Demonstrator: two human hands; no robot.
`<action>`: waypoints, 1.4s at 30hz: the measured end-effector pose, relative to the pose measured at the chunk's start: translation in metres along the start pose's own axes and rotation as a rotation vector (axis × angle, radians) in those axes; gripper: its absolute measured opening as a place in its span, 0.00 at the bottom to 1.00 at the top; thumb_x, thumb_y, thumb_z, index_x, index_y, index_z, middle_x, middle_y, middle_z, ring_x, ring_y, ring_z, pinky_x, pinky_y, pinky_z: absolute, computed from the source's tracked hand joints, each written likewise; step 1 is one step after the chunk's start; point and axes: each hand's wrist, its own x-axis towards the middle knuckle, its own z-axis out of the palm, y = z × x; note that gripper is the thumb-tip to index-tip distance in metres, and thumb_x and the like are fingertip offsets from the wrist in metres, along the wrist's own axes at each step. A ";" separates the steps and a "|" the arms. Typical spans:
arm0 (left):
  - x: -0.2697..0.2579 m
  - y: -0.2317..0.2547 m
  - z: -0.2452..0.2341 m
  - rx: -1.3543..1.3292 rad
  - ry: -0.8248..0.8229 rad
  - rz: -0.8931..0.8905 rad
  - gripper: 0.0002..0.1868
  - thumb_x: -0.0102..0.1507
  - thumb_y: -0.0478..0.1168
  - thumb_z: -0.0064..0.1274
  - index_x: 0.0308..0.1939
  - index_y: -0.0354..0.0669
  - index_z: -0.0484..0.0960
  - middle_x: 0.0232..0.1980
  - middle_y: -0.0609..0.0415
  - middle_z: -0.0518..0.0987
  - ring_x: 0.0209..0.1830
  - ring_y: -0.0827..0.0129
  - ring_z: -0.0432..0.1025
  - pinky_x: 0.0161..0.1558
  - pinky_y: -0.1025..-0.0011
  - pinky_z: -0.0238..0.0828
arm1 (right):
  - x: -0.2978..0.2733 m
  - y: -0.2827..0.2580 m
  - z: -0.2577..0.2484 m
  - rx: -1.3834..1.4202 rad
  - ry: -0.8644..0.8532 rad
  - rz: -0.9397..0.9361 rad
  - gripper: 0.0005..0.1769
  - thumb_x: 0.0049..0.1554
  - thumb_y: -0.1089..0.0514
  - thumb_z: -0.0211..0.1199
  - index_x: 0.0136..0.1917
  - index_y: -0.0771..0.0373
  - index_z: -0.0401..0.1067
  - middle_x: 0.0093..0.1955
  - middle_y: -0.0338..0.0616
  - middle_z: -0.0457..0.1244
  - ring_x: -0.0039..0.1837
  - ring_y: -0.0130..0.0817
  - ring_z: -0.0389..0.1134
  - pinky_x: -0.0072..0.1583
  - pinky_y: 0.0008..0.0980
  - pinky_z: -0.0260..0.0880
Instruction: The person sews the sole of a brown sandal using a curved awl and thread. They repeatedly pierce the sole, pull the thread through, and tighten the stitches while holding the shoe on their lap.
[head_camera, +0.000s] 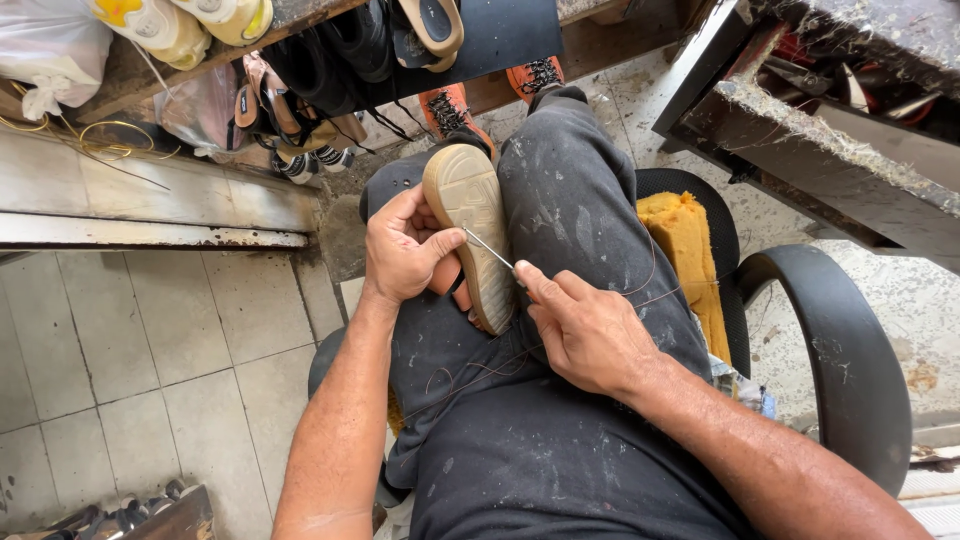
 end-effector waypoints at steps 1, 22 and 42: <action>0.000 -0.002 0.000 0.001 0.000 -0.001 0.34 0.55 0.31 0.72 0.63 0.30 0.75 0.40 0.50 0.80 0.40 0.68 0.81 0.40 0.72 0.84 | 0.000 0.001 0.000 0.001 0.000 0.000 0.28 0.60 0.56 0.57 0.74 0.54 0.67 0.36 0.42 0.60 0.33 0.49 0.70 0.32 0.45 0.72; 0.001 -0.001 0.004 0.043 0.001 0.036 0.33 0.55 0.33 0.72 0.63 0.31 0.76 0.40 0.52 0.76 0.40 0.65 0.81 0.40 0.72 0.84 | -0.003 0.002 0.001 0.052 0.005 0.042 0.28 0.60 0.57 0.58 0.73 0.54 0.67 0.36 0.44 0.61 0.35 0.50 0.70 0.34 0.46 0.73; -0.003 0.008 -0.001 0.021 -0.054 0.015 0.39 0.53 0.35 0.74 0.65 0.29 0.73 0.40 0.51 0.77 0.40 0.67 0.81 0.41 0.70 0.84 | 0.003 -0.005 -0.005 -0.402 0.145 -0.235 0.25 0.62 0.57 0.48 0.70 0.46 0.71 0.34 0.38 0.55 0.29 0.37 0.63 0.31 0.33 0.69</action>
